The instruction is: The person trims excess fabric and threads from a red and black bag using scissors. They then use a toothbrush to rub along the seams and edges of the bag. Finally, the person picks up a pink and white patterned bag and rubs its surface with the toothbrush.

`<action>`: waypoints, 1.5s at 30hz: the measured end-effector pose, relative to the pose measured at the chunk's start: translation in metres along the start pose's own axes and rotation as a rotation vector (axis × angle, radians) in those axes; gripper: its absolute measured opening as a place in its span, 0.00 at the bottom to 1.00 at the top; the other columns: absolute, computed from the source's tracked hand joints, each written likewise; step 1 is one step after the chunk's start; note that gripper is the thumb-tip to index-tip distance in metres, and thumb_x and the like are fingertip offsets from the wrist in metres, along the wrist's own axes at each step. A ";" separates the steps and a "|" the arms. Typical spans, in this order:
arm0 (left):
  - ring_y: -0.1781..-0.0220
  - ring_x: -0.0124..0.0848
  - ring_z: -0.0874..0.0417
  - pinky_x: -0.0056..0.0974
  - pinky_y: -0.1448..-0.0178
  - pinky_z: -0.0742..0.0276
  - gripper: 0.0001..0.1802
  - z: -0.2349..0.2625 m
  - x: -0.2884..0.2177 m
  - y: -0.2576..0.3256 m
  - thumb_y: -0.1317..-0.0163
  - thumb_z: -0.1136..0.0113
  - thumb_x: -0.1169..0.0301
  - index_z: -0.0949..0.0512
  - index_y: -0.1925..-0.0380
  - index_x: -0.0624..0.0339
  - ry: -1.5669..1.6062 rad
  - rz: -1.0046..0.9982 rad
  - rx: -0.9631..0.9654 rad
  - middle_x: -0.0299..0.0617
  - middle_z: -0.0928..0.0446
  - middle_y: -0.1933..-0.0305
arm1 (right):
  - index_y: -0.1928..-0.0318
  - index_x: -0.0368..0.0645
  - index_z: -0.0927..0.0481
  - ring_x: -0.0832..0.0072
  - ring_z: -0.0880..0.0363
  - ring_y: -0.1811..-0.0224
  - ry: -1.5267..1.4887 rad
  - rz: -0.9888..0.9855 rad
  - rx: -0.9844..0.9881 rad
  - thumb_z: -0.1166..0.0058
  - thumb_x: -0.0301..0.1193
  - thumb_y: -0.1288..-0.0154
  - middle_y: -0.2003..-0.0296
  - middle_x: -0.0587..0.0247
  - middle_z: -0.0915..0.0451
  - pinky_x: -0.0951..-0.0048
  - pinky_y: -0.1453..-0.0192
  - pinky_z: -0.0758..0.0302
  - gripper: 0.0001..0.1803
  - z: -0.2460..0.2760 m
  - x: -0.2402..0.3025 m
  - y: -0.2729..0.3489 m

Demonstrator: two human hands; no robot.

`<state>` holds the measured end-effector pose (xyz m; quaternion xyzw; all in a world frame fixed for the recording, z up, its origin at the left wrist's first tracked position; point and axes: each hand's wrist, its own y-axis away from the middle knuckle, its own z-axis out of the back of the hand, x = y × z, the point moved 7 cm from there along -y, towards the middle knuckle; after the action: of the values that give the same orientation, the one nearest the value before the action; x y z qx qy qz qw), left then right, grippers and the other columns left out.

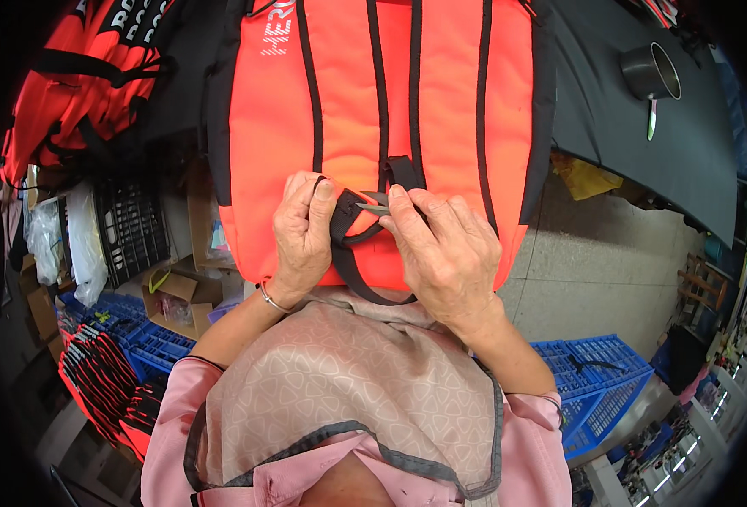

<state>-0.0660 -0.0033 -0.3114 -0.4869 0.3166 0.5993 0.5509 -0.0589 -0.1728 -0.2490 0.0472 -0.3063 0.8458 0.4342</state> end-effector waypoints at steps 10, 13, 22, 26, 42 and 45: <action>0.66 0.37 0.34 0.40 0.58 0.34 0.14 -0.001 0.003 0.000 0.26 0.45 0.69 0.26 0.70 0.67 0.019 0.006 -0.013 0.43 0.32 0.71 | 0.52 0.39 0.15 0.69 0.23 0.72 -0.064 -0.066 0.034 0.28 0.30 0.46 0.64 0.60 0.17 0.71 0.71 0.28 0.20 -0.007 -0.004 -0.002; 0.65 0.37 0.34 0.40 0.58 0.34 0.14 -0.002 0.004 0.001 0.25 0.46 0.69 0.25 0.69 0.67 0.035 0.016 -0.010 0.42 0.33 0.71 | 0.53 0.37 0.15 0.71 0.19 0.70 -0.503 -0.437 0.137 0.31 0.27 0.40 0.66 0.58 0.16 0.73 0.69 0.26 0.15 -0.028 -0.025 0.008; 0.65 0.36 0.34 0.39 0.58 0.34 0.15 -0.004 0.006 0.000 0.25 0.45 0.67 0.25 0.69 0.68 0.079 0.018 -0.018 0.42 0.33 0.71 | 0.49 0.36 0.19 0.83 0.17 0.60 -1.208 -0.862 0.291 0.39 0.25 0.30 0.63 0.64 0.13 0.80 0.54 0.23 0.11 -0.056 -0.047 0.027; 0.65 0.36 0.34 0.39 0.58 0.34 0.16 -0.004 0.008 0.001 0.25 0.45 0.66 0.25 0.70 0.68 0.057 0.021 -0.020 0.42 0.33 0.71 | 0.50 0.35 0.19 0.82 0.17 0.59 -0.799 -0.722 0.324 0.39 0.25 0.30 0.62 0.65 0.14 0.79 0.54 0.22 0.11 -0.035 -0.032 0.007; 0.63 0.28 0.35 0.34 0.56 0.36 0.16 -0.009 0.024 0.005 0.23 0.50 0.69 0.27 0.70 0.69 0.068 0.069 0.049 0.37 0.34 0.70 | 0.43 0.37 0.26 0.84 0.32 0.74 -1.741 -0.806 0.157 0.41 0.38 0.27 0.69 0.68 0.24 0.79 0.70 0.34 0.21 -0.047 -0.065 0.005; 0.64 0.28 0.35 0.34 0.56 0.36 0.16 -0.009 0.023 0.004 0.23 0.49 0.68 0.26 0.70 0.69 0.066 0.080 0.034 0.36 0.34 0.71 | 0.47 0.34 0.22 0.81 0.22 0.69 -1.141 -0.797 0.188 0.39 0.34 0.29 0.65 0.64 0.18 0.79 0.64 0.25 0.17 -0.028 -0.064 0.005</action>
<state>-0.0654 -0.0047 -0.3361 -0.4838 0.3640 0.5990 0.5241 -0.0178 -0.2041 -0.2961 0.6297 -0.3713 0.4883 0.4766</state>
